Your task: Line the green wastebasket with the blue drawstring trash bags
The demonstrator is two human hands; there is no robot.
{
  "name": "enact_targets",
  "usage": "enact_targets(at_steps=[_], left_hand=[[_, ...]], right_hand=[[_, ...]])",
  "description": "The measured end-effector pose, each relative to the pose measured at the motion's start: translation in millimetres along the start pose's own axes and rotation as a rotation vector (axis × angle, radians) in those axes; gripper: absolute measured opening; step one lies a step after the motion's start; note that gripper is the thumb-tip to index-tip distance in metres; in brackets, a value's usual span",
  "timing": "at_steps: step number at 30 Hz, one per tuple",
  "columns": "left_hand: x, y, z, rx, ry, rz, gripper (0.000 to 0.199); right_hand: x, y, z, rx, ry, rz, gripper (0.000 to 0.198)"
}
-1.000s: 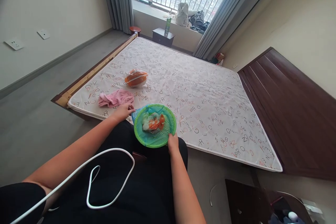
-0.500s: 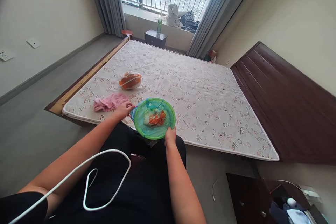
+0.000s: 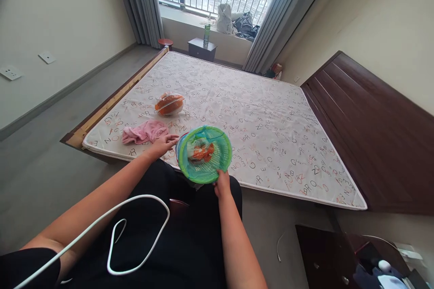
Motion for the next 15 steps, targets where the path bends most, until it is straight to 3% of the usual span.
enact_targets(at_steps=[4,10,12,15], left_hand=[[1,6,2,0.036,0.042,0.005,0.054],[10,8,6,0.066,-0.103,-0.119,0.028],[6,6,6,0.014,-0.039,-0.203,0.023],[-11,8,7,-0.064,0.165,-0.307,0.024]], right_hand=[[-5,2,2,0.002,-0.038,0.044,0.043],[-10,2,8,0.026,-0.092,0.025,0.038],[-12,2,9,0.028,-0.104,0.034,0.038],[-13,2,10,0.011,-0.107,0.077,0.037]])
Point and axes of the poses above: each hand's wrist, its own z-axis away from the middle knuckle, its own x-axis out of the palm, y = z × x, the point moved 5 cm from there along -z, towards the middle knuckle, and after that the axes turned 13 degrees about -z, right-handed, at the moved point
